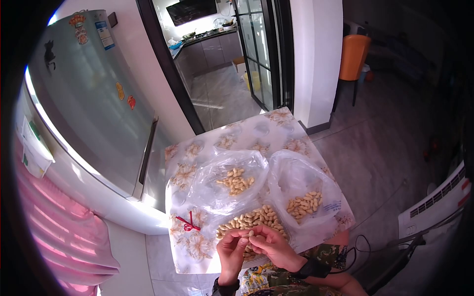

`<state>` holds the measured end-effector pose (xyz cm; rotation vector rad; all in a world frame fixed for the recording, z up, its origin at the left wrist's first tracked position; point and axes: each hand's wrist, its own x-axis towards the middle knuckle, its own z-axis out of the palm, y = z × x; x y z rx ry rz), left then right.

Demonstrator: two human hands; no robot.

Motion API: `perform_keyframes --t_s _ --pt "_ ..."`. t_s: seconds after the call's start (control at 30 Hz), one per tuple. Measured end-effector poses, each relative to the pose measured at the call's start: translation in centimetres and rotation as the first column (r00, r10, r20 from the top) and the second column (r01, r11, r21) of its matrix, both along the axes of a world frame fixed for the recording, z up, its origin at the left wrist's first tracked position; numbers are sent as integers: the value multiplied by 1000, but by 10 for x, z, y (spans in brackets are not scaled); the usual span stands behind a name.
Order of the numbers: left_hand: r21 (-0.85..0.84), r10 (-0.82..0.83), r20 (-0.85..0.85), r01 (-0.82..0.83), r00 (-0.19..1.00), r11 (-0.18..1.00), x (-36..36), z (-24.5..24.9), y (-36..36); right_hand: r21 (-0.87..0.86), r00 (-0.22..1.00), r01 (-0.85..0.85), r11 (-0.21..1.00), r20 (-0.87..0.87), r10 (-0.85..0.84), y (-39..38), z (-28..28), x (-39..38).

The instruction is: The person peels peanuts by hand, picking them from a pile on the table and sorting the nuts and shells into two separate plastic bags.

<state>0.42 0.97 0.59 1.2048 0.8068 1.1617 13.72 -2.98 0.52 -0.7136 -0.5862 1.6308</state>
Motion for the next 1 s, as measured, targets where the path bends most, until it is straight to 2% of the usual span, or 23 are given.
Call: perform_keyframes --t_s 0.07,0.4,0.47,0.67,1.0 --pt "-13 10 22 -9 1000 1000 -1 -1 -1 0 996 21 1000 81 -21 0 4 1" --pt "-51 9 33 -7 999 999 -5 -6 -1 -19 986 90 996 145 -86 -2 7 2" --pt "-52 4 39 -2 999 999 -4 -4 -1 20 978 119 993 169 -121 -2 9 1" --pt "-32 -21 34 22 999 999 -8 -12 0 47 976 62 997 204 -70 -2 3 4" --pt "-40 -30 25 31 999 999 -8 -9 -2 38 970 61 997 232 -69 -3 -1 4"
